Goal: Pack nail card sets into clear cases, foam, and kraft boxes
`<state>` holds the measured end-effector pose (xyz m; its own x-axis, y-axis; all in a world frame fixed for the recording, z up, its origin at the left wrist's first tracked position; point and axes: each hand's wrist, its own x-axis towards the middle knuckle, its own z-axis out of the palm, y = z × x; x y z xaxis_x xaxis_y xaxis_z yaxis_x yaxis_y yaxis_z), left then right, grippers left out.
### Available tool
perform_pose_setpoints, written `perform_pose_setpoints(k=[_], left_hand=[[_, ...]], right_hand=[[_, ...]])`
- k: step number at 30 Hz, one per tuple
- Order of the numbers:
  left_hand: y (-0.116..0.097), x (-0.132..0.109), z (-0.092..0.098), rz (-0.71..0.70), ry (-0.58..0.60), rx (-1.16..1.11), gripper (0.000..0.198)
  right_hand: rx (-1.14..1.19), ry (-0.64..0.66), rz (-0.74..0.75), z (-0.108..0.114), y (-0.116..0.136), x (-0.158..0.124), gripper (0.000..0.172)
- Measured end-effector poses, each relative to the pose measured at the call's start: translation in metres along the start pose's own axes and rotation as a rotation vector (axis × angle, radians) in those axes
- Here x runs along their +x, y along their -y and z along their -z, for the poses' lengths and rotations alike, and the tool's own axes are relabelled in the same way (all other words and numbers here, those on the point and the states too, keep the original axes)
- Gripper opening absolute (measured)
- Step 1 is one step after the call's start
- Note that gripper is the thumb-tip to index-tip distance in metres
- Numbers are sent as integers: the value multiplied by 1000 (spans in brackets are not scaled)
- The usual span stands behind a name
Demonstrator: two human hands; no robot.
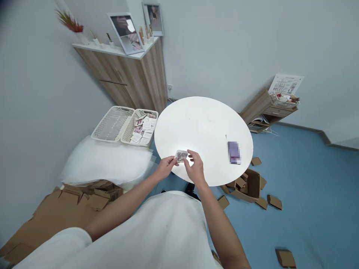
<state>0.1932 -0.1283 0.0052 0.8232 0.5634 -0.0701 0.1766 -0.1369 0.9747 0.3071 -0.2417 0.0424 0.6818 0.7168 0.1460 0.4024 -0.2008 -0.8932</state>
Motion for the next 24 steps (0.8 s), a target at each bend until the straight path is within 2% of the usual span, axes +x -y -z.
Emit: perform_pose_setpoints(k=[2,4,8,17,24], left_hand=[[-6,8,-16,63,89,-195,37],[-11,17,-32,104,157,-333,40],[-20,33,-57,146,202,-417,40],[-28,47,-98,258,99,-378,40],[-15,59,-104,347,-118,-323,26]], right_hand=[[48,-36,-83,22,-14,6,40],[151,-1,-179,40,-27,12,40],[325,72,-289,65,-46,25,36],[394,89,-374,97,-81,47,37],[418,137,-438,103,-97,46,31]])
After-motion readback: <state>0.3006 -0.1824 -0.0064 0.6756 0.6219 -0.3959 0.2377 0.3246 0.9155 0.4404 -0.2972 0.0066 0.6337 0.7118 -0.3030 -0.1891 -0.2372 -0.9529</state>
